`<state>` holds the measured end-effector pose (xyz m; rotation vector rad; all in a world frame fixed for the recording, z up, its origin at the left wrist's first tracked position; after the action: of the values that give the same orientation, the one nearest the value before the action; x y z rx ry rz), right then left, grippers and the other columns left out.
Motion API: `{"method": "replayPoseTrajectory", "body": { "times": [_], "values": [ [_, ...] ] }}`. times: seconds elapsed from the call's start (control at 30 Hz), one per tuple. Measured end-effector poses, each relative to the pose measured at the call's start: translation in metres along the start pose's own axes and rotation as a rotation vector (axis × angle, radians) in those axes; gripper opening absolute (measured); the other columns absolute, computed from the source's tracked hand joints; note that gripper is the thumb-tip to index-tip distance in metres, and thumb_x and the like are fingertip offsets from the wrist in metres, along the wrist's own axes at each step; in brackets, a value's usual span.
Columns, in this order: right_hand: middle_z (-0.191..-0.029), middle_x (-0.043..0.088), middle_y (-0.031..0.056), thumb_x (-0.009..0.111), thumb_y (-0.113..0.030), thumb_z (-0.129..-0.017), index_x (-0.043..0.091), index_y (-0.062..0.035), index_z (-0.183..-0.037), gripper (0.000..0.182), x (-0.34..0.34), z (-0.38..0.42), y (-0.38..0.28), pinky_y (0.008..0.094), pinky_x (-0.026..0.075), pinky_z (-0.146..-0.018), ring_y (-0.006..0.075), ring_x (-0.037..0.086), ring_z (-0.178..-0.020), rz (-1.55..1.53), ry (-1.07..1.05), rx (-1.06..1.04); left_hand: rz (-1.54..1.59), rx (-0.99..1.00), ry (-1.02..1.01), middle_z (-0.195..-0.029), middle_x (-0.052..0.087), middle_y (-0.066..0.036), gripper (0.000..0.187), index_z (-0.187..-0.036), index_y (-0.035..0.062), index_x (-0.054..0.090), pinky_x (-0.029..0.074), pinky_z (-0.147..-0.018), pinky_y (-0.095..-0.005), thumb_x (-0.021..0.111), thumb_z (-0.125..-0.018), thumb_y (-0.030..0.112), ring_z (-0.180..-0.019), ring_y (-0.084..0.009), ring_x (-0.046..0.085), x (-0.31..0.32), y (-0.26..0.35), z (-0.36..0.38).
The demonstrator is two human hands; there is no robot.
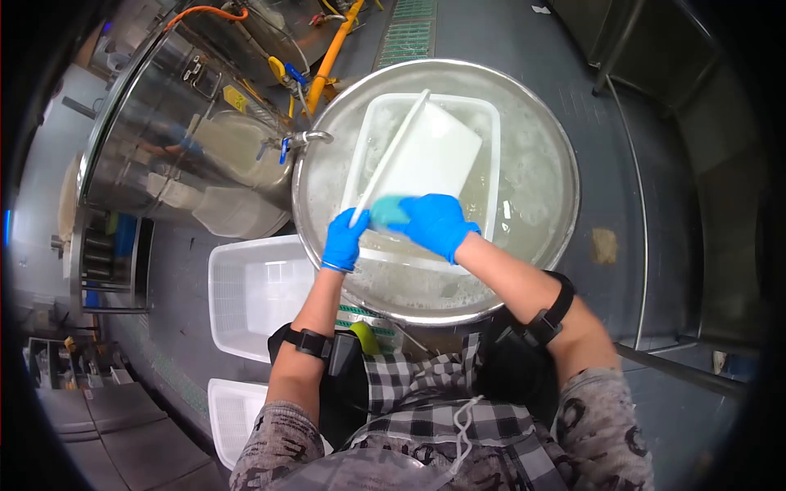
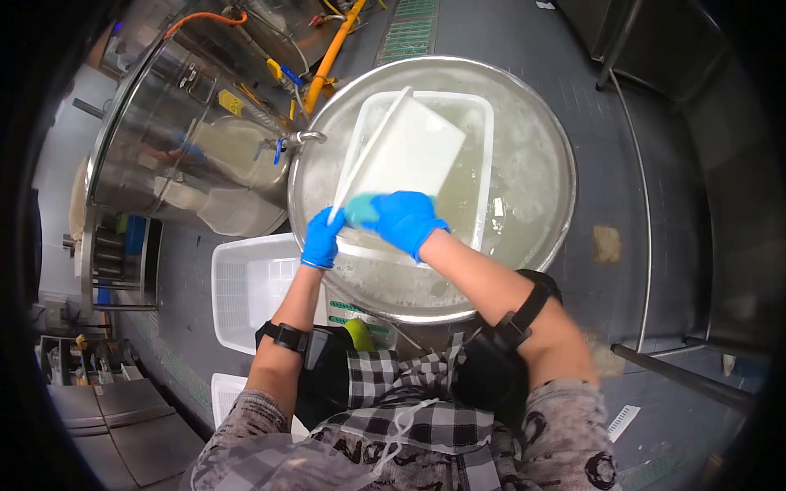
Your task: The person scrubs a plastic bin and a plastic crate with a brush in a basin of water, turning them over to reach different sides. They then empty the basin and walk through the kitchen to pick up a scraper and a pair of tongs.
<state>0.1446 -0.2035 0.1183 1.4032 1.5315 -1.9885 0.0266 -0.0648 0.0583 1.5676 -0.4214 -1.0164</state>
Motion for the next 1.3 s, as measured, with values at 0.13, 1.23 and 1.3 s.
{"method": "replayPoseTrajectory", "body": {
  "times": [0.13,1.23,1.3],
  "values": [
    [-0.073,0.057,0.0127,0.052,-0.049,-0.064,0.059,-0.0145,-0.074,0.037,-0.013,-0.045,-0.010,0.0385,0.043,-0.058,0.0280,0.056,-0.066,0.344,-0.285,-0.414,0.108,-0.003,-0.024,-0.064,0.053,-0.002,0.019,-0.076,0.0001,0.057,0.037,-0.055,-0.0231,0.060,-0.070,0.018,-0.058,-0.0091,0.045,-0.032,-0.015,-0.009],
    [-0.081,0.058,0.0137,0.049,-0.046,-0.069,0.059,-0.0073,-0.080,0.042,-0.040,-0.159,-0.012,0.0362,0.043,-0.068,0.0265,0.056,-0.074,0.341,-0.079,-0.070,0.556,-0.164,0.150,-0.068,0.051,0.001,0.014,-0.080,0.0024,0.055,0.036,-0.056,-0.0196,0.057,-0.073,0.015,-0.060,-0.0072,0.046,-0.107,-0.069,-0.021],
    [-0.077,0.058,0.0138,0.047,-0.047,-0.070,0.059,-0.0084,-0.081,0.042,-0.013,-0.113,-0.045,0.0366,0.043,-0.067,0.0278,0.056,-0.072,0.226,-0.208,-0.162,0.602,-0.181,0.129,-0.076,0.052,-0.002,0.021,-0.089,0.0007,0.053,0.038,-0.062,-0.0220,0.055,-0.074,0.015,-0.068,-0.0100,0.048,-0.105,-0.070,-0.023]
  ]
}}
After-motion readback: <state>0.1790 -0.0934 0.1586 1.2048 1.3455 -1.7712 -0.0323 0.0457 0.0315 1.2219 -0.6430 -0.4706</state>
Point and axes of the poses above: each hand's wrist, its own z-axis away from the middle knuckle, its own x-axis out of the palm, y = z × x, the point moved 2 cm from there along -z, towards the middle knuckle
